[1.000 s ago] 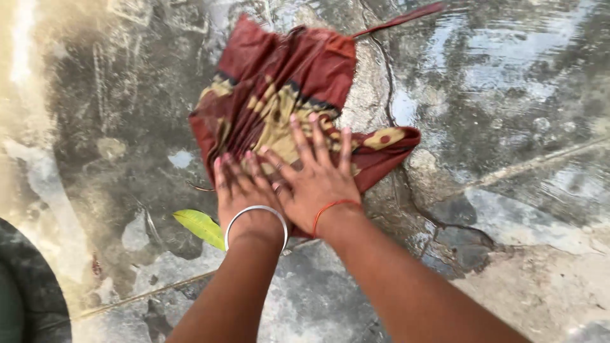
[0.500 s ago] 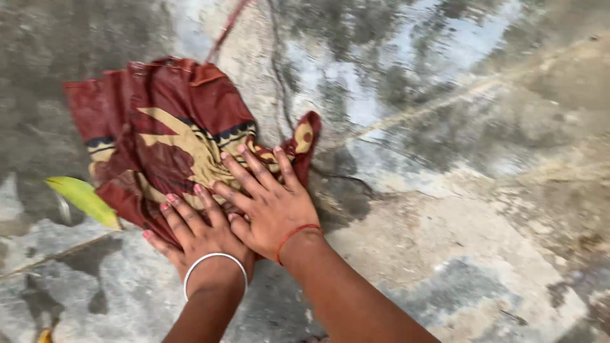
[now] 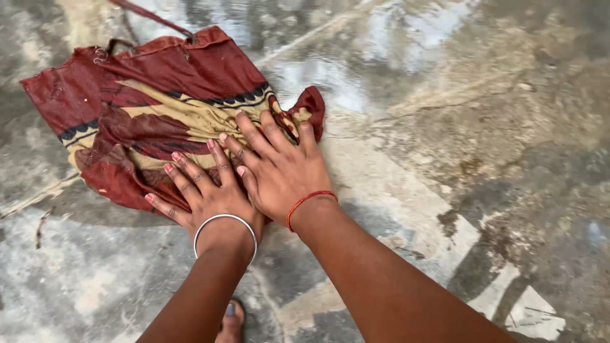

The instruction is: Washing a piece of cloth by hand in a metal basin filled with water.

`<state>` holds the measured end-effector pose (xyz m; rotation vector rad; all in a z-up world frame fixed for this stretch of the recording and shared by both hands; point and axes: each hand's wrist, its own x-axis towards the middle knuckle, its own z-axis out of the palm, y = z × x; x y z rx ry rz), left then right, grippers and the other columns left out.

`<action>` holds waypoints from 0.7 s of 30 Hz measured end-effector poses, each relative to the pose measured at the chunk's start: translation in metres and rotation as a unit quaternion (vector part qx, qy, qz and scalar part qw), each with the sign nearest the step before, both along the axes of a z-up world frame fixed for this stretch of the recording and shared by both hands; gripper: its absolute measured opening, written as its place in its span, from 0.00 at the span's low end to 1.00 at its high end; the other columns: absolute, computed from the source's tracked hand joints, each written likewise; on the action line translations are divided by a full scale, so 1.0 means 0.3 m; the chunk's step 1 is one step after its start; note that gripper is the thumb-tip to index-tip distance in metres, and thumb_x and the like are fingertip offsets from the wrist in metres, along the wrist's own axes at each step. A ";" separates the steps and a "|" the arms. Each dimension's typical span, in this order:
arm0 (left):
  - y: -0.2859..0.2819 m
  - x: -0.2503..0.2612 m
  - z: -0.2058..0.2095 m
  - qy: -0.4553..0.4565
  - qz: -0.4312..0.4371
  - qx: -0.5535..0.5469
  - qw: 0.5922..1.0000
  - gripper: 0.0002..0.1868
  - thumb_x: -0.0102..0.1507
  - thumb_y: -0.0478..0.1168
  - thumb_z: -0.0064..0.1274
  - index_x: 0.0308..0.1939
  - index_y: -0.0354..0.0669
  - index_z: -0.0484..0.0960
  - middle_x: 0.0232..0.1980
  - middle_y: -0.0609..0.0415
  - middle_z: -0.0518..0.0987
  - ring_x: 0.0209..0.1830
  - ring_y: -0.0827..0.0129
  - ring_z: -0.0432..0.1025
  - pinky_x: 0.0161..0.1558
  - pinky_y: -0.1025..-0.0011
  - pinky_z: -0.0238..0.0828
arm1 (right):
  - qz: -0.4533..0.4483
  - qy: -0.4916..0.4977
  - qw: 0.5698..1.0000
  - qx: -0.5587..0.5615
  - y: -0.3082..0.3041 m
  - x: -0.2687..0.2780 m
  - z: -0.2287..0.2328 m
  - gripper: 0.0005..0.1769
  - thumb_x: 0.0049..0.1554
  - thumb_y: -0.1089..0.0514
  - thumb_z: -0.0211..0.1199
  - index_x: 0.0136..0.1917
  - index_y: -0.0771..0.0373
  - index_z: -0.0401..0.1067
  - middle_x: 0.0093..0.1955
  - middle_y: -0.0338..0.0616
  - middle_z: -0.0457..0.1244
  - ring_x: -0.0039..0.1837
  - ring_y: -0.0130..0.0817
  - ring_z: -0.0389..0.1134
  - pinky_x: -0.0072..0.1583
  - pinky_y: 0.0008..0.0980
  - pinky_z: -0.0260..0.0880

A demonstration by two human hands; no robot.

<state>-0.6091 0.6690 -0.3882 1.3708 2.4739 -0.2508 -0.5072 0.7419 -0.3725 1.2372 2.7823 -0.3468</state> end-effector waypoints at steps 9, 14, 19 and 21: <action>0.010 0.383 0.008 0.008 -0.103 0.025 0.994 0.34 0.71 0.57 0.19 0.82 0.65 0.39 0.82 0.35 0.36 0.82 0.44 0.29 0.66 0.25 0.13 | -0.099 -0.012 0.995 -0.004 -0.047 0.415 0.023 0.31 0.63 0.40 0.41 0.78 0.41 0.54 0.82 0.34 0.47 0.80 0.38 0.45 0.70 0.62 0.44; -0.012 0.648 0.020 0.000 -0.161 0.061 0.985 0.35 0.69 0.60 0.23 0.81 0.68 0.41 0.81 0.33 0.37 0.81 0.42 0.31 0.67 0.28 0.14 | -0.142 -0.022 0.989 0.041 -0.116 0.715 0.035 0.31 0.63 0.40 0.42 0.79 0.40 0.55 0.79 0.36 0.51 0.74 0.38 0.51 0.70 0.57 0.48; -0.062 0.910 0.052 -0.023 -0.232 0.057 0.971 0.37 0.68 0.62 0.25 0.81 0.68 0.43 0.83 0.42 0.41 0.81 0.42 0.34 0.70 0.31 0.22 | -0.185 -0.058 0.980 0.050 -0.226 0.995 0.062 0.31 0.63 0.42 0.44 0.79 0.43 0.57 0.77 0.36 0.54 0.67 0.37 0.55 0.59 0.50 0.55; -0.079 1.004 0.064 -0.030 -0.269 0.057 0.961 0.36 0.68 0.62 0.26 0.81 0.67 0.43 0.83 0.46 0.42 0.82 0.43 0.35 0.70 0.33 0.26 | -0.218 -0.058 0.973 0.047 -0.270 1.092 0.071 0.30 0.64 0.41 0.45 0.78 0.44 0.59 0.77 0.35 0.54 0.66 0.36 0.55 0.58 0.49 0.57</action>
